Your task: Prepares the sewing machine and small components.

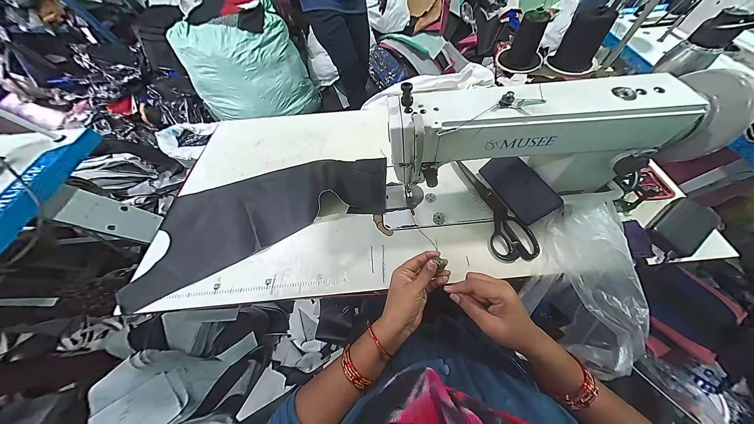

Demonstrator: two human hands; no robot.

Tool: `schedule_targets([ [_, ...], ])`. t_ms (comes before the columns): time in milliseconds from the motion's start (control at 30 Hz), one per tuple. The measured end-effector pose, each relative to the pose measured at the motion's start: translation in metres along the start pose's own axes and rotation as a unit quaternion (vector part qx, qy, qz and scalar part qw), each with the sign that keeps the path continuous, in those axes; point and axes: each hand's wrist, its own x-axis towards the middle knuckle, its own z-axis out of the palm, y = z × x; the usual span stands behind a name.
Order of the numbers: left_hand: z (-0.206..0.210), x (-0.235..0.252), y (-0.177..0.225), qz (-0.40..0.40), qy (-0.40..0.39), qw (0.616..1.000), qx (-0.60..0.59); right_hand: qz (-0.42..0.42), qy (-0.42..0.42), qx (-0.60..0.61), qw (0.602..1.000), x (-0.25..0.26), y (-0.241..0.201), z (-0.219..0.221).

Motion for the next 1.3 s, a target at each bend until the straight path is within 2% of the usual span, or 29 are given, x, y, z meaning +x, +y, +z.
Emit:
schedule_targets([
  [100, -0.002, 0.002, 0.004, 0.007, 0.023, 1.000, -0.015, 0.005, 0.008, -0.009, 1.000, 0.002, 0.000, -0.005],
  [300, -0.007, 0.007, 0.009, 0.031, 0.054, 0.998, -0.014, 0.034, -0.012, 0.047, 0.998, 0.003, -0.007, -0.005],
  [567, -0.022, 0.007, 0.023, 0.064, 0.066, 0.996, -0.020, 0.038, 0.079, -0.148, 0.985, 0.011, 0.003, -0.003],
  [767, -0.036, 0.005, 0.030, 0.110, 0.012, 0.994, -0.005, 0.039, 0.075, -0.261, 0.962, 0.027, -0.004, -0.007],
  [833, -0.046, 0.006, 0.034, 0.151, 0.001, 0.988, 0.017, 0.039, 0.050, -0.238, 0.969, 0.032, -0.010, -0.010],
  [933, -0.062, 0.006, 0.044, 0.218, 0.011, 0.974, 0.054, 0.030, -0.018, -0.132, 0.991, 0.041, -0.026, -0.010],
  [1000, -0.069, 0.005, 0.050, 0.250, 0.035, 0.966, 0.054, 0.001, -0.063, -0.097, 0.993, 0.050, -0.043, -0.001],
  [1100, -0.075, 0.006, 0.054, 0.263, 0.071, 0.962, 0.017, -0.110, -0.106, -0.164, 0.975, 0.069, -0.071, 0.027],
  [1200, -0.073, 0.010, 0.052, 0.241, 0.057, 0.965, -0.088, -0.247, -0.109, -0.273, 0.923, 0.089, -0.094, 0.079],
  [1300, -0.057, 0.010, 0.046, 0.214, 0.027, 0.950, -0.226, -0.324, -0.161, -0.335, 0.870, 0.096, -0.094, 0.143],
])
